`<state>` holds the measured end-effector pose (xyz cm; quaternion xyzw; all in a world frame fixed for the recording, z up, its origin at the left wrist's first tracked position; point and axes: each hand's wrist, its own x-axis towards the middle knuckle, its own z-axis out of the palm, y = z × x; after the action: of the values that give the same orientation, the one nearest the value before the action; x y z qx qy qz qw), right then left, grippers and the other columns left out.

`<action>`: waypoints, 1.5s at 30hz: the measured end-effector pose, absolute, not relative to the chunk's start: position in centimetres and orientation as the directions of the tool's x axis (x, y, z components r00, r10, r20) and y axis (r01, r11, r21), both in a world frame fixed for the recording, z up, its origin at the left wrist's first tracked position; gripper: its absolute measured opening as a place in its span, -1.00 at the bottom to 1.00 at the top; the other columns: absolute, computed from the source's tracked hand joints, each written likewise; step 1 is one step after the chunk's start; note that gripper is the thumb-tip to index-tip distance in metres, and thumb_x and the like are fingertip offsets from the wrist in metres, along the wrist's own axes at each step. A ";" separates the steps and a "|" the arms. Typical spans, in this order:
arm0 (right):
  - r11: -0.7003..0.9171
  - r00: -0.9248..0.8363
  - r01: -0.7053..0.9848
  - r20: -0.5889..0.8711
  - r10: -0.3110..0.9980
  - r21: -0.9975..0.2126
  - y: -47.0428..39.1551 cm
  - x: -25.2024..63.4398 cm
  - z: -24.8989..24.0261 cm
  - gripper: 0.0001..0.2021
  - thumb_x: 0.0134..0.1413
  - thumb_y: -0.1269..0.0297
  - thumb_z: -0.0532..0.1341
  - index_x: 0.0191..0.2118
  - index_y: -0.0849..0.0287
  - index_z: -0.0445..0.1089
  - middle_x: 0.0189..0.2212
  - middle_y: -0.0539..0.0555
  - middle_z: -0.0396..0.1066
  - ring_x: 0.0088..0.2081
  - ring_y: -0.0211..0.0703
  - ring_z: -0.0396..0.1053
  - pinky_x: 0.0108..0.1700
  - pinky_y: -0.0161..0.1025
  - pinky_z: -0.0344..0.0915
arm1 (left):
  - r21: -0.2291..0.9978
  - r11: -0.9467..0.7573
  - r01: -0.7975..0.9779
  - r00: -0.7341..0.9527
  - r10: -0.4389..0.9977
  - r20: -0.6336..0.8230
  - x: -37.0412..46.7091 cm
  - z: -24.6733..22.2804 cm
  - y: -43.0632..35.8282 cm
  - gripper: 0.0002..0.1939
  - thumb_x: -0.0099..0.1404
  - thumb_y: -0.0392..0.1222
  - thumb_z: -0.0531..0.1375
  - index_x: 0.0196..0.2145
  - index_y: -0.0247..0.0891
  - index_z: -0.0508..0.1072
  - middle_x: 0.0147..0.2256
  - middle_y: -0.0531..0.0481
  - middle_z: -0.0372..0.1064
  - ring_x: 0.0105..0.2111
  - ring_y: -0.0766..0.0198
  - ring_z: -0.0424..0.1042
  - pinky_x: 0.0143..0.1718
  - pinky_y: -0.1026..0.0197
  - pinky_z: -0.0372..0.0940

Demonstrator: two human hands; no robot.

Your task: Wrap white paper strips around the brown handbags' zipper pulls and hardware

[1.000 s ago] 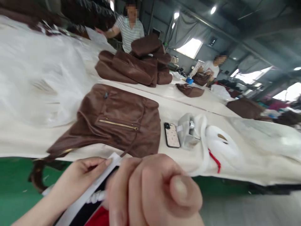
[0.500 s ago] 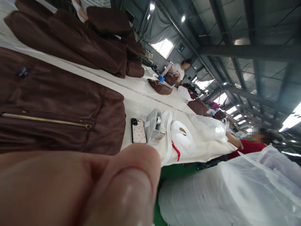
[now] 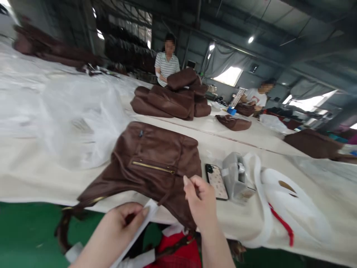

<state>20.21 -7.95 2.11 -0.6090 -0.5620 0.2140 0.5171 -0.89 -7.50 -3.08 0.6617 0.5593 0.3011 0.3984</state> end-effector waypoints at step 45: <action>0.159 -0.061 0.299 0.148 0.987 -0.941 -6.4 20.5 -4.4 -0.60 0.26 0.08 0.03 0.11 0.09 0.34 -0.50 -0.04 0.46 -0.58 -0.27 0.38 -0.39 -0.31 0.36 | 0.848 -0.056 0.527 0.319 0.938 -0.136 2.3 -0.6 -5.5 -0.52 0.26 0.13 0.00 -0.62 -0.28 0.29 -0.60 0.09 0.02 -0.54 0.34 0.03 -0.52 0.28 -0.04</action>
<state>20.53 -6.39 -4.38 -0.5207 -0.6174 0.3864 0.4454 2.33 -5.54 -0.55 0.6870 0.5332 0.2370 0.4330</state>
